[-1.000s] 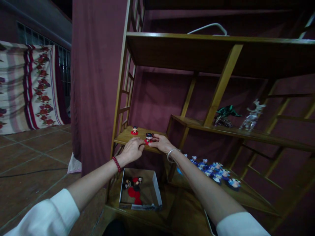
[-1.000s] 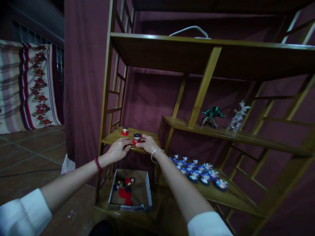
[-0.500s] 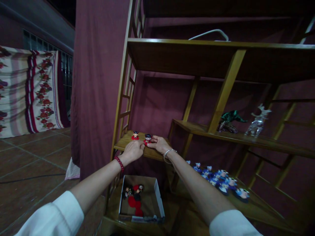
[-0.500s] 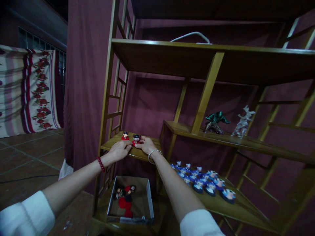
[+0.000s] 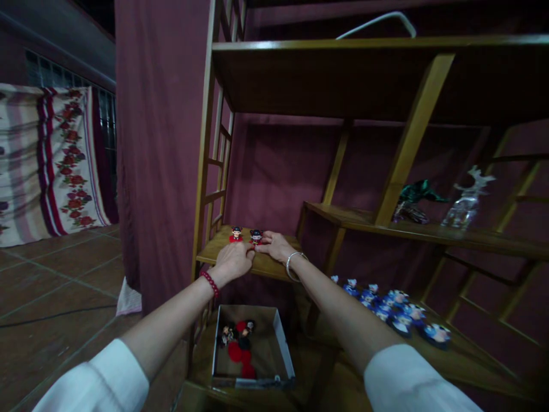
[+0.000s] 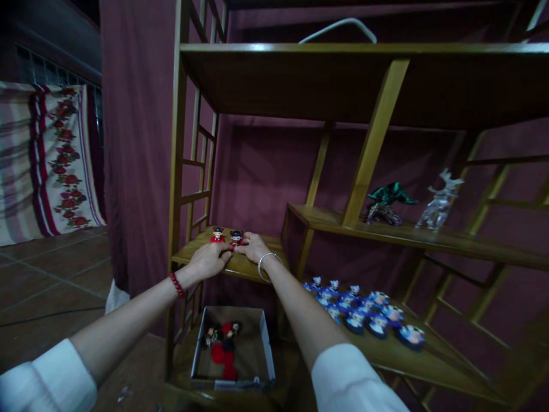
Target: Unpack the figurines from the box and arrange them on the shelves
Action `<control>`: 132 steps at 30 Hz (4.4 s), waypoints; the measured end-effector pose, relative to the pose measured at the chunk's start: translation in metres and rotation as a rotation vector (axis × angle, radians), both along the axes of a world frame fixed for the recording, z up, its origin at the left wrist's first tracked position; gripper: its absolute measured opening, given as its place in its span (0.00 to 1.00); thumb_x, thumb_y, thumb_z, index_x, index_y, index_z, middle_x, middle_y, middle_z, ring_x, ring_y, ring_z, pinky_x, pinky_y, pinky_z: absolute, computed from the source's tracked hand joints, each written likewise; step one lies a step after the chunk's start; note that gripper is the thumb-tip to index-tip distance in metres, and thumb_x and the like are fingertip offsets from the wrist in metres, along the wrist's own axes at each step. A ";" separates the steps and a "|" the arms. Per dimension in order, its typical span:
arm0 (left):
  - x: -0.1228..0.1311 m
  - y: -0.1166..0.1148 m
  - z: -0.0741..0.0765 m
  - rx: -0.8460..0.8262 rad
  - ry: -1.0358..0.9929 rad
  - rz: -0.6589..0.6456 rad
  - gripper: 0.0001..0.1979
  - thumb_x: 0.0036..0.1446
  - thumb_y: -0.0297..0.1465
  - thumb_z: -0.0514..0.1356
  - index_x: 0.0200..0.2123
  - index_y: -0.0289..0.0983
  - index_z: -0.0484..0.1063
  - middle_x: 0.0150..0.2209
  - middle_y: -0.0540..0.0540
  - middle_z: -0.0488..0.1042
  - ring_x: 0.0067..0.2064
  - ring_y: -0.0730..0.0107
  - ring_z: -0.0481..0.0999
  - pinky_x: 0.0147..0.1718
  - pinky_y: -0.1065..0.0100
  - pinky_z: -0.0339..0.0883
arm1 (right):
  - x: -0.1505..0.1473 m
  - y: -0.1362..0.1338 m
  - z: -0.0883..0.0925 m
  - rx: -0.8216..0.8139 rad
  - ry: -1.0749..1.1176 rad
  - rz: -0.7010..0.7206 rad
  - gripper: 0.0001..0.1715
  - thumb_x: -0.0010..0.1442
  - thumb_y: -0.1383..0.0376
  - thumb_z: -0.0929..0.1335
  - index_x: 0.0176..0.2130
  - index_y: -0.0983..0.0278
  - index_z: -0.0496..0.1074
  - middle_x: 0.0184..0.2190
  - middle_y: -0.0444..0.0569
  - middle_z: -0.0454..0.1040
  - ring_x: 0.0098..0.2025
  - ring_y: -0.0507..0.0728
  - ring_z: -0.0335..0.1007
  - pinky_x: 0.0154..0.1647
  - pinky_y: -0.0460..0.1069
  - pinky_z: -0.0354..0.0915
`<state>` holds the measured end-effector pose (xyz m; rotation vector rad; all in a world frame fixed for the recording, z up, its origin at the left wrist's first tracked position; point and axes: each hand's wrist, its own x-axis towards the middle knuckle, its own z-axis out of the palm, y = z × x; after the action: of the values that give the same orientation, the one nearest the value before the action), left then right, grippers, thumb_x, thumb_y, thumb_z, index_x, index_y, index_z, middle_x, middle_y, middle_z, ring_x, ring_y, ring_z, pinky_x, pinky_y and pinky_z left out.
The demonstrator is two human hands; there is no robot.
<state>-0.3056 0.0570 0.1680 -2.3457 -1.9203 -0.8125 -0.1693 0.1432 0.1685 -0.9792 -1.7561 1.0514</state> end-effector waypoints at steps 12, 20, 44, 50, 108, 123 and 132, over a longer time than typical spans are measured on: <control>0.002 0.000 -0.009 0.161 0.175 -0.048 0.21 0.58 0.40 0.41 0.42 0.40 0.69 0.45 0.44 0.71 0.47 0.63 0.68 0.45 0.63 0.60 | -0.001 0.009 -0.001 0.032 -0.093 -0.035 0.17 0.36 0.78 0.70 0.29 0.67 0.66 0.27 0.44 0.73 0.32 0.50 0.68 0.39 0.47 0.64; 0.004 0.001 -0.015 0.240 0.185 -0.021 0.22 0.59 0.40 0.38 0.41 0.39 0.68 0.42 0.46 0.72 0.46 0.64 0.68 0.45 0.63 0.59 | -0.004 0.009 -0.002 0.028 -0.087 -0.062 0.17 0.39 0.78 0.69 0.32 0.67 0.67 0.28 0.43 0.73 0.32 0.49 0.67 0.39 0.46 0.64; 0.005 0.001 -0.016 0.214 0.188 0.006 0.23 0.59 0.41 0.38 0.42 0.39 0.67 0.44 0.45 0.71 0.47 0.65 0.67 0.46 0.63 0.57 | -0.007 0.010 -0.004 0.047 -0.124 -0.084 0.18 0.39 0.76 0.70 0.34 0.68 0.68 0.32 0.47 0.74 0.35 0.50 0.68 0.42 0.47 0.64; 0.003 -0.002 -0.013 0.227 0.190 -0.005 0.23 0.59 0.41 0.37 0.40 0.38 0.68 0.43 0.45 0.72 0.45 0.65 0.68 0.42 0.64 0.59 | -0.002 0.006 -0.006 0.042 -0.136 -0.169 0.25 0.38 0.74 0.71 0.40 0.70 0.67 0.38 0.54 0.72 0.36 0.52 0.69 0.39 0.47 0.65; 0.061 -0.055 -0.197 0.231 -0.067 -0.131 0.29 0.45 0.18 0.46 0.54 0.27 0.54 0.57 0.36 0.55 0.60 0.61 0.49 0.56 0.56 0.53 | 0.032 -0.120 -0.161 0.292 -0.521 -0.224 0.15 0.53 0.71 0.57 0.29 0.61 0.71 0.28 0.48 0.75 0.30 0.53 0.70 0.31 0.44 0.60; 0.058 -0.050 -0.272 -0.419 -0.040 -0.018 0.28 0.47 0.20 0.49 0.54 0.34 0.56 0.57 0.39 0.55 0.52 0.64 0.64 0.48 0.68 0.59 | 0.042 -0.096 -0.260 -0.055 -0.733 -0.169 0.16 0.52 0.70 0.60 0.37 0.62 0.73 0.36 0.46 0.75 0.38 0.51 0.70 0.37 0.43 0.61; 0.053 -0.049 -0.309 -0.577 0.076 0.007 0.15 0.55 0.26 0.45 0.39 0.32 0.70 0.41 0.37 0.71 0.42 0.63 0.72 0.40 0.67 0.63 | 0.059 -0.079 -0.311 -0.157 -0.778 -0.222 0.15 0.52 0.69 0.61 0.38 0.63 0.73 0.37 0.47 0.75 0.38 0.52 0.70 0.39 0.43 0.62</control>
<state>-0.2530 0.0076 -0.1411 -2.5928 -2.3719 -0.1650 -0.1103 0.0637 -0.1425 -1.8086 -2.1070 0.7091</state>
